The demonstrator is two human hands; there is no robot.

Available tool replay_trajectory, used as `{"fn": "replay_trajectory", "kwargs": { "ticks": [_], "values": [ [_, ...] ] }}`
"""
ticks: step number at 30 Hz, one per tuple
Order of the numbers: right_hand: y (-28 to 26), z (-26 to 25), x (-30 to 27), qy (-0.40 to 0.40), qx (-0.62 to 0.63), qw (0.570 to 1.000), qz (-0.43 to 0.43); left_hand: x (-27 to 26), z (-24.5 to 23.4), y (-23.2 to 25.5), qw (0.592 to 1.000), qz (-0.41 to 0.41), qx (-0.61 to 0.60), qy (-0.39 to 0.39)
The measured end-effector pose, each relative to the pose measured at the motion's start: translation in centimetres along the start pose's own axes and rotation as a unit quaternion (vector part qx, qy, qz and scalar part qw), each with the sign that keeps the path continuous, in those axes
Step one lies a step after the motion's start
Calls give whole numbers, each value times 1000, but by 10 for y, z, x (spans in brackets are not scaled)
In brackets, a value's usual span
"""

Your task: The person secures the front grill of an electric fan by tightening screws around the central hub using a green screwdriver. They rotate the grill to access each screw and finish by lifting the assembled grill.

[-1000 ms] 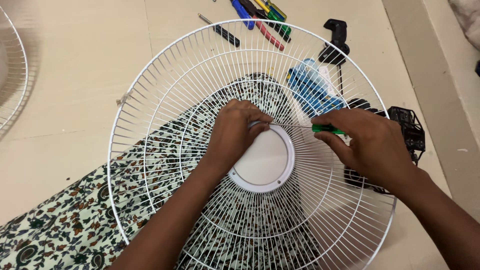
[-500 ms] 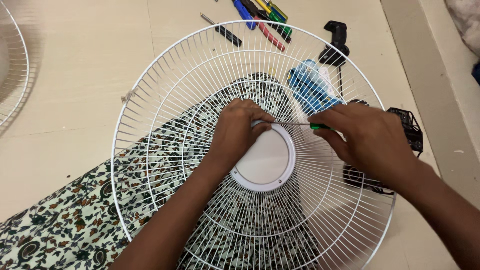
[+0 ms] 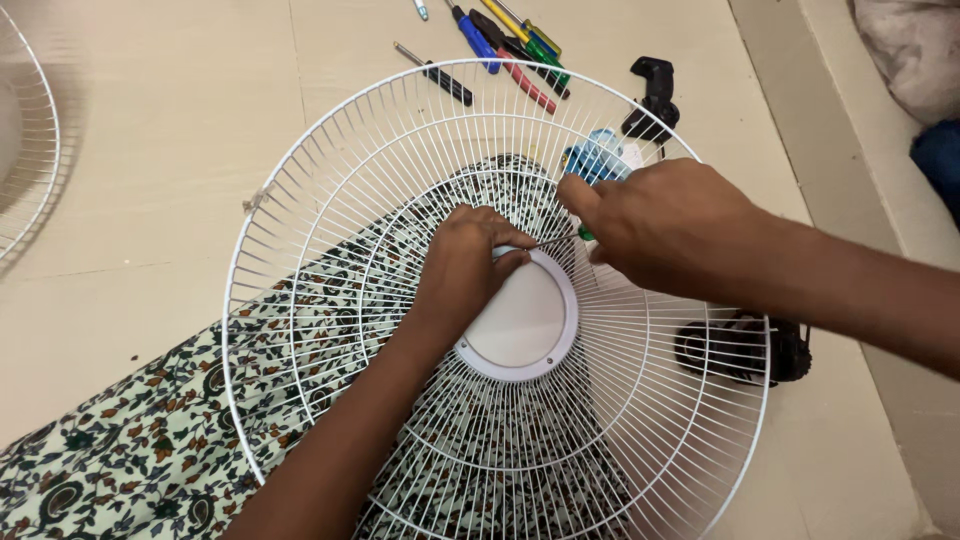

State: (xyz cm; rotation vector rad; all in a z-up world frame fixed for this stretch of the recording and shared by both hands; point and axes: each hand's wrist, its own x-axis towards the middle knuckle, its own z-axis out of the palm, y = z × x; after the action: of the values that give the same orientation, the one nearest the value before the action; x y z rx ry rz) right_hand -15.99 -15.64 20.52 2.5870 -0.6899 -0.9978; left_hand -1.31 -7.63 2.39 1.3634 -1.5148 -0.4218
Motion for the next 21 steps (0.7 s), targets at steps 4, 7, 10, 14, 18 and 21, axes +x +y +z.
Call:
{"fn": "replay_trajectory", "kwargs": {
  "ticks": [4,7,10,14,18,21],
  "values": [
    [4,1,2,196,7,973,-124,-1,3,-2,1000,5,-3,-1],
    [0,1,5,240,-23,961,-135,-1,5,-4,1000,10,2,0],
    [-4,-2,11,90,-2,994,-59,-2,4,-5,1000,10,6,-2],
    [3,-6,12,41,24,998,-38,-1,4,-3,1000,-29,4,-10],
    [8,-1,9,178,82,973,-123,-3,3,-4,1000,-8,-8,-4],
    [5,4,8,299,-43,942,-144,-2,4,-3,1000,-13,-15,-8]
  ]
}}
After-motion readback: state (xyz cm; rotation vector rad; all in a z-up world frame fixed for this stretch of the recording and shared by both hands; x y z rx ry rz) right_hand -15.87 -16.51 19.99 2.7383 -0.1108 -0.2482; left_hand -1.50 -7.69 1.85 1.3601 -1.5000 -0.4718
